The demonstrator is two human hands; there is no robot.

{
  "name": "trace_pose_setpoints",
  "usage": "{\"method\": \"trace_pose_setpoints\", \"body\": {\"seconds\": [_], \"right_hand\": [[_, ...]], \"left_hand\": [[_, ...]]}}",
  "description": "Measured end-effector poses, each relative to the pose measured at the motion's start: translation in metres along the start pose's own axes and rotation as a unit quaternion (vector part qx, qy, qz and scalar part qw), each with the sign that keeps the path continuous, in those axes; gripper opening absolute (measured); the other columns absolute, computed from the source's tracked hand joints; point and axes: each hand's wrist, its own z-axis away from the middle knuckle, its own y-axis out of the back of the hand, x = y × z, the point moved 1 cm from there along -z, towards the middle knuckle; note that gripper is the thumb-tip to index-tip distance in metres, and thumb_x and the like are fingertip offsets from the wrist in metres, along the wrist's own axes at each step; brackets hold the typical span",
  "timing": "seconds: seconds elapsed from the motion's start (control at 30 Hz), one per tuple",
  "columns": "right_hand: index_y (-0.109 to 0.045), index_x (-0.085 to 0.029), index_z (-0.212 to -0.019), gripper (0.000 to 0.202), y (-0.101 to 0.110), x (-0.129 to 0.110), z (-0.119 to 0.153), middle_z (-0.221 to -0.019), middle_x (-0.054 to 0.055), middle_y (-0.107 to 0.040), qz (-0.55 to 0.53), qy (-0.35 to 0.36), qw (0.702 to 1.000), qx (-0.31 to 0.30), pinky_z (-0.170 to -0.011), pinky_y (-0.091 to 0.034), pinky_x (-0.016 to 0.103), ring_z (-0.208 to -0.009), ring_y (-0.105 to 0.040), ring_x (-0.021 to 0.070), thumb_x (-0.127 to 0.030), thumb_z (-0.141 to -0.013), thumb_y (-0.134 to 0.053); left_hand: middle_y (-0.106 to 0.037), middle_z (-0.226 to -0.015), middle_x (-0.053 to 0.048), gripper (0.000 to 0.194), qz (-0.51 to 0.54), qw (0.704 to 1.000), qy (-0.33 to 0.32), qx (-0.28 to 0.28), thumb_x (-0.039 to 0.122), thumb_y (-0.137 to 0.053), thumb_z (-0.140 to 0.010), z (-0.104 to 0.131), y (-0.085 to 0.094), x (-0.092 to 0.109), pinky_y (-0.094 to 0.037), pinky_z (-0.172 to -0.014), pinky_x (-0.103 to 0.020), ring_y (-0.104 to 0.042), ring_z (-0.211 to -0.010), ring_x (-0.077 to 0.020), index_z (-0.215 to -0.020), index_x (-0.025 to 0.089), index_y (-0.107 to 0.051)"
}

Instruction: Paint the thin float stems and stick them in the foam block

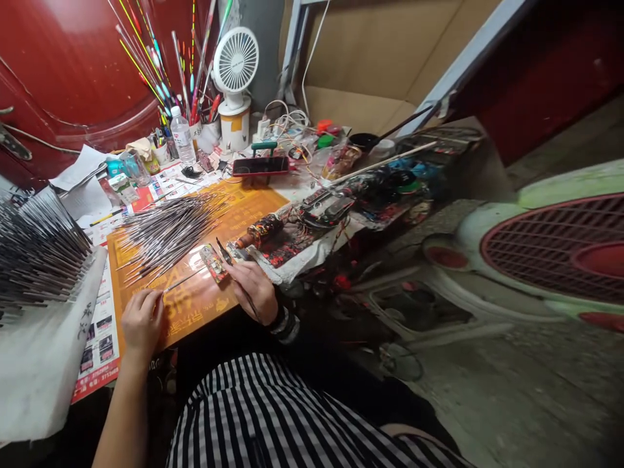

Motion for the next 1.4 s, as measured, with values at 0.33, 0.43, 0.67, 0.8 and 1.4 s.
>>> {"method": "trace_pose_setpoints", "body": {"seconds": [0.33, 0.43, 0.67, 0.8, 1.4], "right_hand": [[-0.034, -0.019, -0.156, 0.058, -0.014, 0.004, -0.006, -0.14, 0.012, -0.062, 0.045, -0.047, 0.997, -0.049, -0.111, -0.052, 0.043, -0.131, -0.059, 0.0237, -0.011, -0.099, -0.046], [-0.034, -0.018, -0.156, 0.058, -0.015, 0.005, -0.006, -0.14, 0.013, -0.062, 0.051, -0.044, 0.997, -0.035, -0.11, -0.053, 0.043, -0.13, -0.06, 0.0234, -0.011, -0.099, -0.047], [-0.04, -0.018, -0.153, 0.056, -0.011, 0.004, -0.004, -0.136, 0.013, -0.065, 0.04, -0.043, 0.998, -0.015, -0.108, -0.054, 0.044, -0.128, -0.061, 0.0245, -0.01, -0.098, -0.046], [-0.046, -0.02, -0.149, 0.055, -0.008, -0.01, 0.013, -0.122, 0.012, -0.072, -0.011, -0.005, 1.0, 0.017, -0.097, -0.06, 0.043, -0.114, -0.069, 0.0236, -0.008, -0.096, -0.049], [-0.04, -0.016, -0.152, 0.06, -0.05, -0.067, 0.057, -0.119, 0.014, -0.073, -0.11, 0.057, 0.985, -0.121, -0.093, -0.062, 0.043, -0.112, -0.069, 0.0245, -0.007, -0.094, -0.052]], "left_hand": [[-0.073, -0.096, -0.007, 0.02, -0.002, 0.999, -0.034, 0.022, 0.018, -0.061, -0.09, 0.004, -0.002, -0.006, -0.051, -0.081, -0.034, -0.065, -0.084, -0.021, -0.108, 0.022, -0.068], [-0.073, -0.096, -0.007, 0.022, 0.001, 0.999, -0.044, 0.03, 0.017, -0.061, -0.09, 0.003, -0.002, -0.006, -0.051, -0.081, -0.035, -0.065, -0.083, -0.0209, -0.111, 0.022, -0.068], [-0.074, -0.096, -0.007, 0.021, 0.009, 0.999, -0.036, 0.02, 0.02, -0.06, -0.093, 0.005, -0.005, -0.005, -0.05, -0.081, -0.035, -0.064, -0.084, -0.0209, -0.111, 0.023, -0.069], [-0.074, -0.096, -0.007, 0.018, 0.019, 1.0, -0.016, 0.005, 0.022, -0.059, -0.094, 0.007, -0.007, 0.0, -0.05, -0.081, -0.035, -0.064, -0.086, -0.0207, -0.108, 0.022, -0.07], [-0.074, -0.091, -0.007, 0.02, 0.035, 0.999, 0.024, -0.023, 0.027, -0.05, -0.098, 0.011, -0.005, 0.01, -0.049, -0.08, -0.036, -0.064, -0.083, -0.02, -0.1, 0.022, -0.07]]}}
